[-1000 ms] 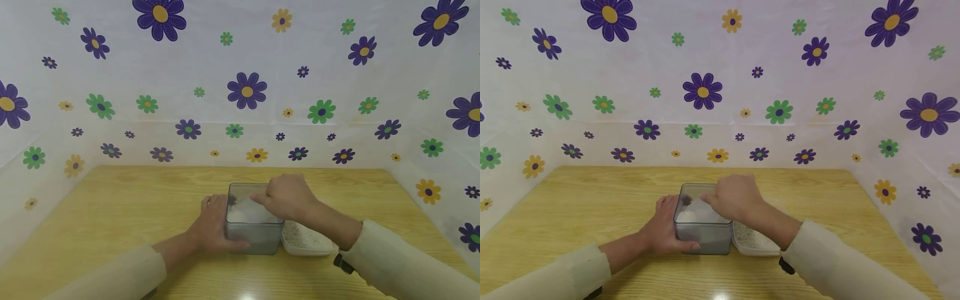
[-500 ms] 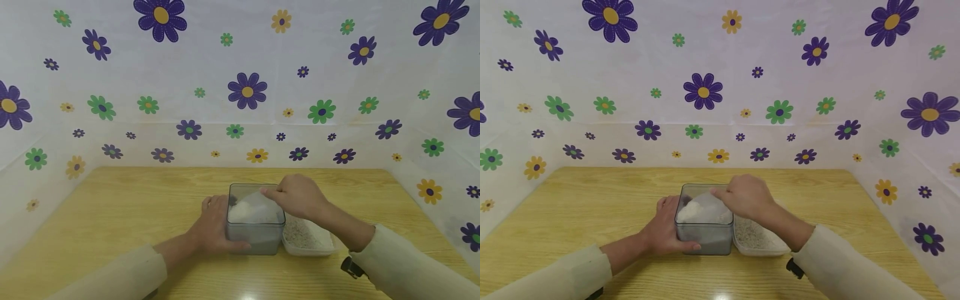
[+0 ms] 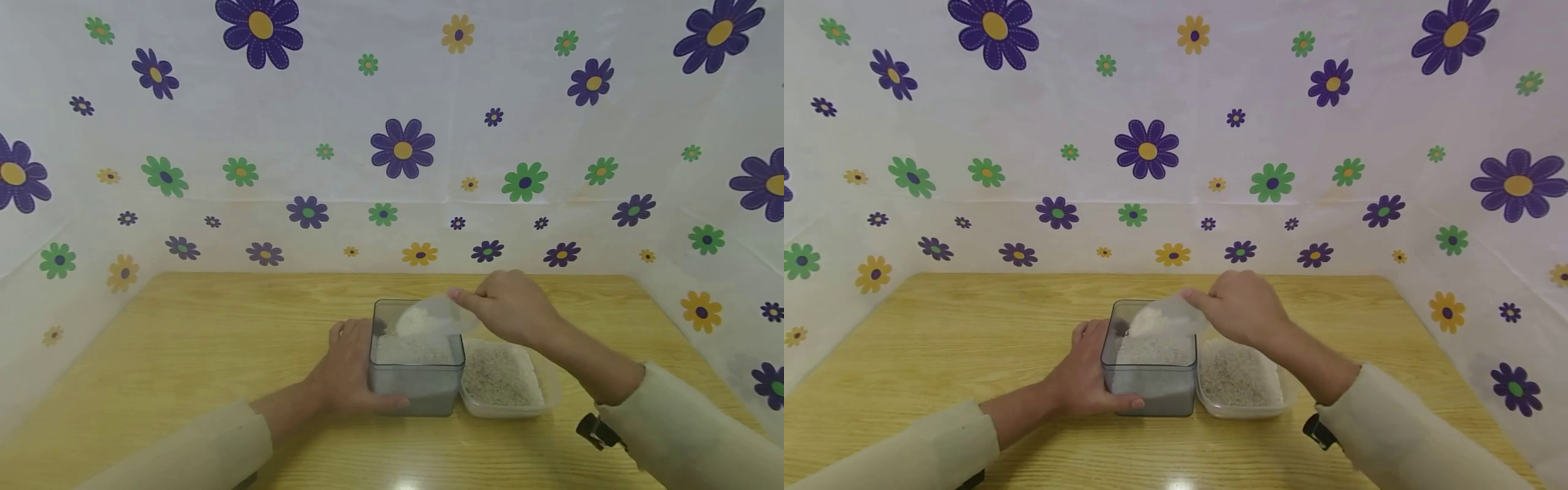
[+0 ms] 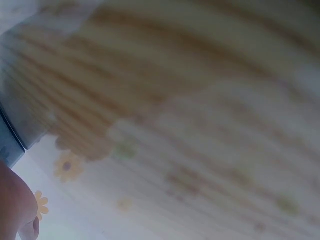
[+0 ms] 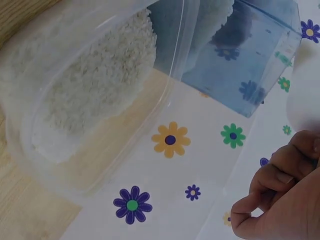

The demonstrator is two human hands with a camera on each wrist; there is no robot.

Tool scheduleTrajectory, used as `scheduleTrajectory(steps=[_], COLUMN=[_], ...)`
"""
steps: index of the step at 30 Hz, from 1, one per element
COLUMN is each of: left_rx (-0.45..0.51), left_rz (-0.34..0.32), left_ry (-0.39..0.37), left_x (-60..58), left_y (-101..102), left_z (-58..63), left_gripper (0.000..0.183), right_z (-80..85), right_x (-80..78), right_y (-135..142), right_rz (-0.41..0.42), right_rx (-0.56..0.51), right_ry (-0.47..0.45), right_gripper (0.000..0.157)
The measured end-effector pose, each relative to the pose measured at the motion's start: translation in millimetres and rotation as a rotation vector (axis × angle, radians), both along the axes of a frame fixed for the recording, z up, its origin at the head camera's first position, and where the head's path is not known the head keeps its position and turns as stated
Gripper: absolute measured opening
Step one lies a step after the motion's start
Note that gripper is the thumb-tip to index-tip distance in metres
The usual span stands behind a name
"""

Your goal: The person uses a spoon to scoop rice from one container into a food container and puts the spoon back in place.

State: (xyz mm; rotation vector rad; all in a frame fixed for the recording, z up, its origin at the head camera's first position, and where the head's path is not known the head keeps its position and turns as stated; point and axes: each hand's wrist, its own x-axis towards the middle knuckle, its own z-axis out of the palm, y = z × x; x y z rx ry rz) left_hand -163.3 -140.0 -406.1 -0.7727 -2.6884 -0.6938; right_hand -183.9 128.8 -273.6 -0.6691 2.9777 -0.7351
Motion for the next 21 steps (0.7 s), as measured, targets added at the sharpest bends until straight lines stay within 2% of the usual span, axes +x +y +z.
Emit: scheduleTrajectory(steps=[12,16,21], left_rx=[0.008,0.001,0.007], left_rz=[0.003,0.010,0.012], left_ry=[-0.012,-0.042,-0.054], left_x=[-0.7,0.5,2.1], left_y=[2,2,1], left_z=[2.8,3.4,3.9], left_gripper=[0.104,0.102,0.100], right_z=[16.6,14.0,4.5], right_x=[-2.9,-2.5,-3.2], right_y=[39,58,85], right_rz=[-0.086,-0.112,-0.157], right_rx=[-0.010,-0.011,-0.014], right_ry=[0.010,0.013,-0.005], right_gripper=[0.060,0.068,0.067])
